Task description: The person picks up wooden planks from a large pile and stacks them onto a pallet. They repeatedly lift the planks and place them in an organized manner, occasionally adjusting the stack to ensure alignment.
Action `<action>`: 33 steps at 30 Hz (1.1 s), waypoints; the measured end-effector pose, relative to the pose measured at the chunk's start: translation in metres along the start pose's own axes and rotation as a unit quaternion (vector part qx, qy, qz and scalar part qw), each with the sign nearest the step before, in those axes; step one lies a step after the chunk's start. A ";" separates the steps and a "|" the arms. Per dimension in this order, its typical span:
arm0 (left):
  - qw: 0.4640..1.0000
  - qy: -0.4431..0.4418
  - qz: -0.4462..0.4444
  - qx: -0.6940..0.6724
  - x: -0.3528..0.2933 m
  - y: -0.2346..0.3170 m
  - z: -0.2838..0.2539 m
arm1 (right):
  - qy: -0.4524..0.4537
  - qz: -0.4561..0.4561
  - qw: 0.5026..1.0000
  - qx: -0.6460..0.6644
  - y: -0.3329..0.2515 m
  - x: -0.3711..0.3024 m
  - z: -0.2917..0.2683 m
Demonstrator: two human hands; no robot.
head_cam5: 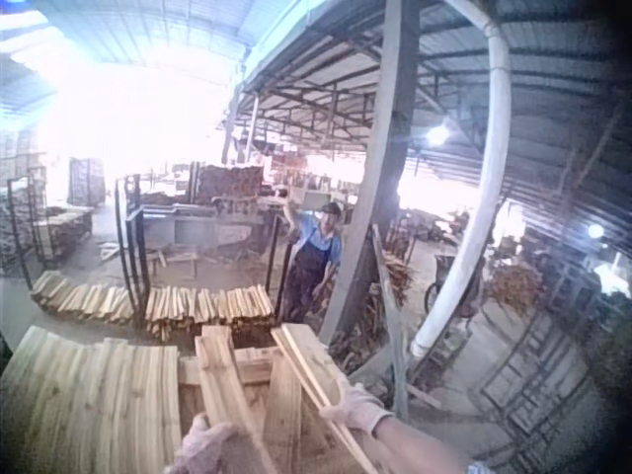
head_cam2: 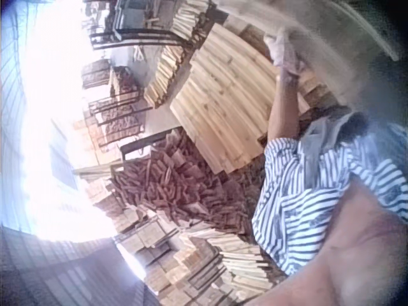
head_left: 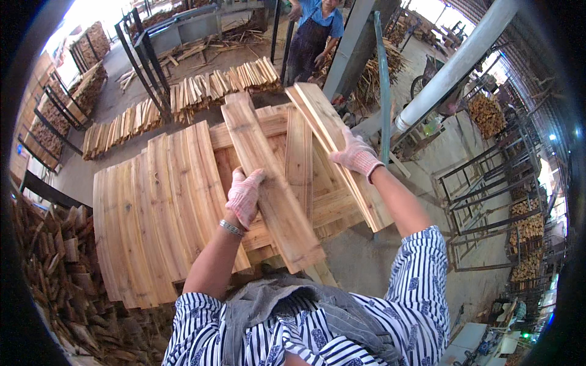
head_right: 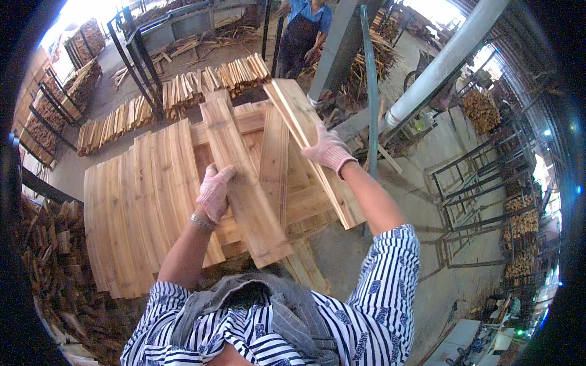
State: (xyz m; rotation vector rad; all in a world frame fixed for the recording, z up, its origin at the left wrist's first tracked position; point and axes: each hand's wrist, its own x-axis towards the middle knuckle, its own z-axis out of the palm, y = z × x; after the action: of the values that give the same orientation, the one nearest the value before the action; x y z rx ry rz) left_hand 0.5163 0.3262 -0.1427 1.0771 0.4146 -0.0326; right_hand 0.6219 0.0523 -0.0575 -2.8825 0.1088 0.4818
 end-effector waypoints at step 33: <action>0.814 0.050 0.267 0.514 -0.030 0.046 -0.114 | 0.115 0.081 0.990 -0.008 0.016 -0.010 0.082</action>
State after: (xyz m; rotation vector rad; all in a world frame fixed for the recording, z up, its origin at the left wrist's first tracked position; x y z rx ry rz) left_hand 0.4632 0.4410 -0.1400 2.2573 0.1450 0.3415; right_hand 0.5850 0.0550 -0.1331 -2.9490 0.3809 0.1739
